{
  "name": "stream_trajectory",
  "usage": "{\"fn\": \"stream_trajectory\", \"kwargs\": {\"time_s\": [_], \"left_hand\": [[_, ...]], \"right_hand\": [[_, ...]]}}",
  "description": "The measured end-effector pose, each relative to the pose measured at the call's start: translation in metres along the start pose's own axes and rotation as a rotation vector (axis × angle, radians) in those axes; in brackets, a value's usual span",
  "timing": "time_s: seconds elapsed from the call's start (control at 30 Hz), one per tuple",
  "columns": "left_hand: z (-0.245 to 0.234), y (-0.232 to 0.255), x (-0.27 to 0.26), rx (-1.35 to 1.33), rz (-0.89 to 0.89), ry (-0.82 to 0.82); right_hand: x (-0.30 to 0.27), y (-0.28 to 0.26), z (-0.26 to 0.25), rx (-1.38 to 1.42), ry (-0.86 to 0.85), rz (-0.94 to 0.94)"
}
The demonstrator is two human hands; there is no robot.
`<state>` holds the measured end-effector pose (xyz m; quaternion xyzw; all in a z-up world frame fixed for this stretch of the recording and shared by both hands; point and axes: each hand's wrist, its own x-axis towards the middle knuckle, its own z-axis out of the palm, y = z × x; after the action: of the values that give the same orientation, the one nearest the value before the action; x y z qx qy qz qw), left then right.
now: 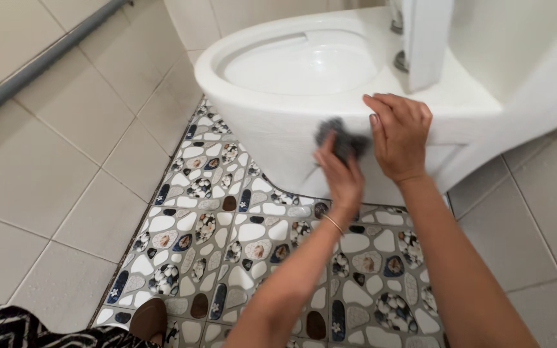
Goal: The person wipes the toilet seat, the top of the tank, and the exterior of the bowl using a scouring pad.
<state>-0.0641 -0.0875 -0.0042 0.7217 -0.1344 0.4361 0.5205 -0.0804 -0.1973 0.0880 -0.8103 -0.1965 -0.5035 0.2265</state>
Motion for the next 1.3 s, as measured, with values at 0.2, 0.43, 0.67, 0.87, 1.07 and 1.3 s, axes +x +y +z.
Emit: {"fn": "stream_trajectory", "kwargs": {"time_s": [0.2, 0.43, 0.67, 0.87, 1.07, 1.3], "left_hand": [[-0.051, -0.022, 0.070, -0.162, -0.380, 0.321], [0.011, 0.001, -0.001, 0.198, 0.137, -0.112], [-0.051, -0.009, 0.077, -0.112, -0.333, 0.223], [0.004, 0.012, 0.025, 0.283, 0.248, -0.291], [-0.078, 0.002, 0.097, 0.368, 0.205, -0.193], [-0.005, 0.058, 0.068, 0.281, 0.505, -0.467]], "right_hand": [[0.011, 0.008, -0.017, 0.143, -0.035, 0.028], [0.012, 0.015, -0.023, 0.317, 0.044, 0.030], [-0.017, 0.033, -0.034, 0.821, 0.601, 0.620], [-0.045, 0.090, -0.043, 0.897, 1.136, 0.842], [-0.066, 0.116, -0.067, 0.932, 1.184, 0.833], [-0.051, 0.099, -0.053, 0.890, 1.092, 0.973]]}}
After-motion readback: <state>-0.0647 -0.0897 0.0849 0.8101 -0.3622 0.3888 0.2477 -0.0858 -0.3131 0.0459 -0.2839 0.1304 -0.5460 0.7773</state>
